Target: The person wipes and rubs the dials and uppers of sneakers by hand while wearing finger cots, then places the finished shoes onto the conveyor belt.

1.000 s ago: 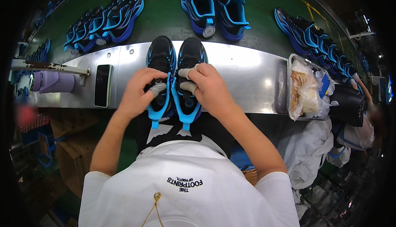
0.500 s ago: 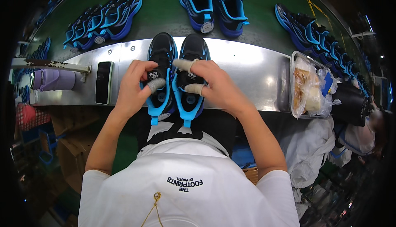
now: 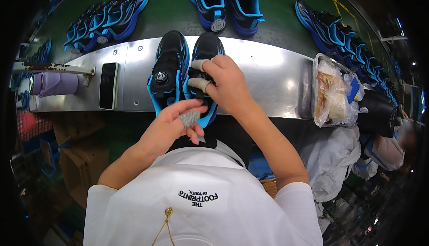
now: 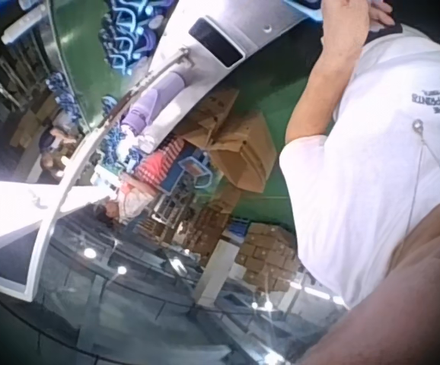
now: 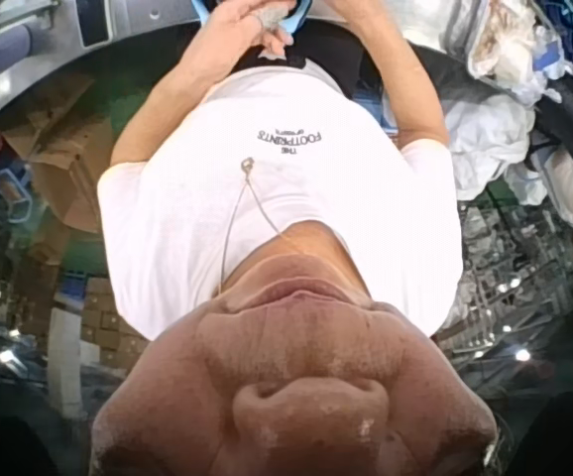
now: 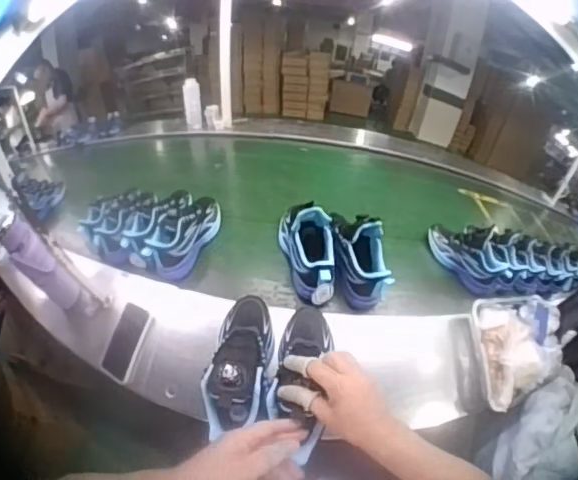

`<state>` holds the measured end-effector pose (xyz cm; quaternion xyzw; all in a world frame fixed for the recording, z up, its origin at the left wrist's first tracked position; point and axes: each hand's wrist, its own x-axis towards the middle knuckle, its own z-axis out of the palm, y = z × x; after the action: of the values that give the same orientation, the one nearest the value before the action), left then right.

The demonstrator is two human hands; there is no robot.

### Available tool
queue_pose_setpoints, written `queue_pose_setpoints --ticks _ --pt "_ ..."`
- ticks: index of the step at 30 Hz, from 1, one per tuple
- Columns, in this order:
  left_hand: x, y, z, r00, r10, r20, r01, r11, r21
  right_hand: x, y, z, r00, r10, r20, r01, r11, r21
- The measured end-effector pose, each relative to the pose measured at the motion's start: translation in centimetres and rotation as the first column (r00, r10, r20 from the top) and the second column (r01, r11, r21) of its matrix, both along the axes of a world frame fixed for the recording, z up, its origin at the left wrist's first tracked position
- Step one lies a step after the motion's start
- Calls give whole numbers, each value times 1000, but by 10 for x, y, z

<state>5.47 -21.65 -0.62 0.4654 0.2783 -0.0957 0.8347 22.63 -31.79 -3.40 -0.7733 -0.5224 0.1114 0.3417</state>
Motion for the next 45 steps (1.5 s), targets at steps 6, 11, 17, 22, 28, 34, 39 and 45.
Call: queue_pose_setpoints --ticks 6,11,17,22,28,34,39,45 --pt "18 -4 -18 975 223 9 -216 953 -211 16 -1 3 923 207 -325 -175 977 125" --pt "16 -14 -22 953 293 83 -273 942 -194 13 4 11 999 23 -42 -23 1000 3" --pt "26 -9 -28 972 228 55 -209 948 -241 14 -1 10 942 68 -328 -60 998 34" --pt "24 -7 -32 981 195 27 -183 954 -237 16 -2 0 930 79 -360 -36 991 126" --pt "27 -11 -26 967 253 -27 -252 939 -236 14 -2 1 956 110 -273 -89 992 88" --pt "23 -9 -29 968 252 -16 -248 935 -252 21 3 3 909 186 -373 -152 981 117" --pt "24 -8 -29 968 250 -20 -246 934 -260 9 4 -9 989 72 -126 -65 996 60" --pt "22 -9 -32 977 214 -13 -209 938 -277 18 3 -4 900 209 -382 -157 974 163"
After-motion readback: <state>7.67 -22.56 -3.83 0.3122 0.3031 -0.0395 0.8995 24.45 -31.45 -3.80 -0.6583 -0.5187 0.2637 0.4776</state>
